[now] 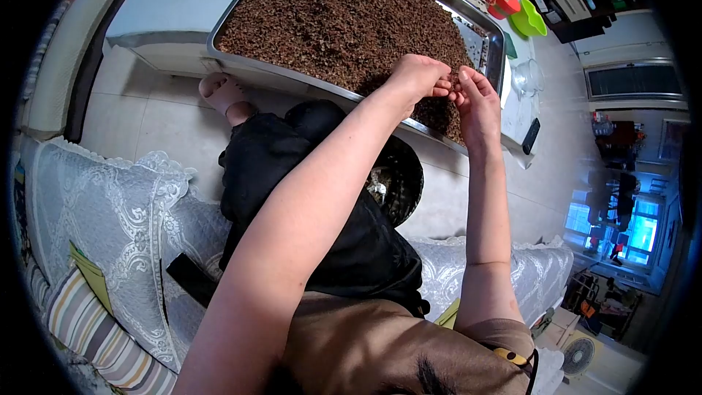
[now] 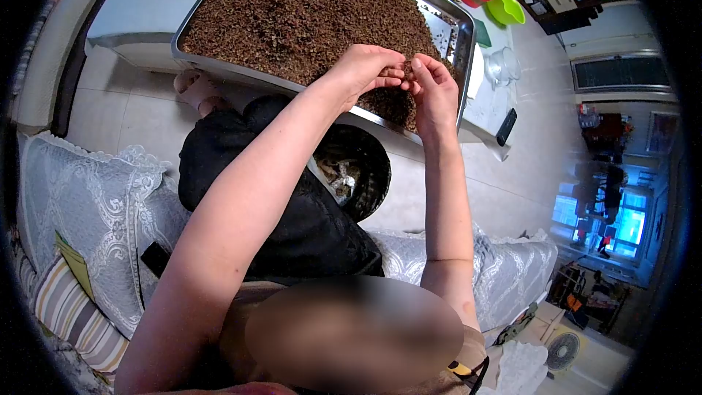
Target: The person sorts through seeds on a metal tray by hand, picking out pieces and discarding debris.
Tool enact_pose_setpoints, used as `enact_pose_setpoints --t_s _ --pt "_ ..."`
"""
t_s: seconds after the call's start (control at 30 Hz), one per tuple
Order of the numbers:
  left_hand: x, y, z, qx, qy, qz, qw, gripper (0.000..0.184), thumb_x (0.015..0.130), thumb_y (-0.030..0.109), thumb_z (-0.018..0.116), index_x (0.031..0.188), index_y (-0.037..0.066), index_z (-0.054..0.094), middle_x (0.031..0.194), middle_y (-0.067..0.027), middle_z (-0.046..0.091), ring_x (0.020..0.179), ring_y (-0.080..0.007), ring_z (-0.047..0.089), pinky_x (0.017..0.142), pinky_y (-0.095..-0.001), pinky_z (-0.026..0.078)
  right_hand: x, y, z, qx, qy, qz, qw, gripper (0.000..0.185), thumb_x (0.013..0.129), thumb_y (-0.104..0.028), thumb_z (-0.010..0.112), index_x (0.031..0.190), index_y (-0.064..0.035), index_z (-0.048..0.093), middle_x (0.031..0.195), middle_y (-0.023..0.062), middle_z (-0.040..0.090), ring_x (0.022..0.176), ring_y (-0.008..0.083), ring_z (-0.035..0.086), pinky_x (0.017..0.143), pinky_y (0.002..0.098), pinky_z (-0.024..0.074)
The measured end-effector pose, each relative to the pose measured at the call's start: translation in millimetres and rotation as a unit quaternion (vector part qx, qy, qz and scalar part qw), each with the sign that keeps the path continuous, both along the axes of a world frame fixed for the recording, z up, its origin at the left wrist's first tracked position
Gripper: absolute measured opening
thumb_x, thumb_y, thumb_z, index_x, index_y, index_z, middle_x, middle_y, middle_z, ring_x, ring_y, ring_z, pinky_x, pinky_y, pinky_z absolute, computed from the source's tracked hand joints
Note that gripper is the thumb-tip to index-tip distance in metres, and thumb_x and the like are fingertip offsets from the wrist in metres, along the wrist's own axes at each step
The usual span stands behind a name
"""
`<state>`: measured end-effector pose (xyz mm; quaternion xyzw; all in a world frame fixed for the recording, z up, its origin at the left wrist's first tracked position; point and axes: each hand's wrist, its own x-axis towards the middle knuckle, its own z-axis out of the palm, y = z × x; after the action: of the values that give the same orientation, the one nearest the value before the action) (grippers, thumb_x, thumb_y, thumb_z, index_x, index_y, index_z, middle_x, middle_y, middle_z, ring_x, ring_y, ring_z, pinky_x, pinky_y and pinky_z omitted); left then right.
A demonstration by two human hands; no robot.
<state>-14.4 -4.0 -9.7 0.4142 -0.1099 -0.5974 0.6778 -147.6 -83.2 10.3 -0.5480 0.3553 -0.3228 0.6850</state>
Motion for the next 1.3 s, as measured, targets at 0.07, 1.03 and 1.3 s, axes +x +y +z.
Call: enact_pose_setpoints --t_s 0.07,1.03,1.3 --pt "-2 4 3 -0.014 -0.056 -0.001 0.998 0.02 0.091 0.012 0.07 0.102 -0.004 0.066 0.089 -0.0084 0.069 0.074 -0.0114 0.066 0.073 -0.0251 0.057 4 4 0 -0.075 0.047 -0.002 0.996 0.02 0.094 -0.01 0.066 0.109 0.0011 0.06 0.087 0.0043 0.063 0.071 0.0108 0.06 0.063 0.0243 0.0519" --pt "-3 -5 -6 -0.024 -0.096 0.024 0.995 0.016 0.088 0.009 0.067 0.096 -0.005 0.068 0.086 -0.01 0.069 0.074 -0.0123 0.067 0.07 -0.0226 0.056 3 3 -6 0.138 -0.072 -0.052 0.987 0.016 0.094 -0.007 0.064 0.107 -0.0011 0.056 0.089 0.0058 0.063 0.072 0.0119 0.061 0.067 0.0231 0.0538" --pt "-1 -1 -1 -0.027 -0.066 0.011 0.997 0.018 0.089 0.017 0.069 0.094 0.0 0.068 0.084 -0.0066 0.069 0.072 -0.0111 0.065 0.067 -0.0227 0.054 9 14 5 0.009 0.002 -0.012 1.0 0.016 0.095 -0.009 0.063 0.108 -0.0013 0.058 0.09 0.0045 0.064 0.074 0.0103 0.061 0.065 0.0214 0.0528"
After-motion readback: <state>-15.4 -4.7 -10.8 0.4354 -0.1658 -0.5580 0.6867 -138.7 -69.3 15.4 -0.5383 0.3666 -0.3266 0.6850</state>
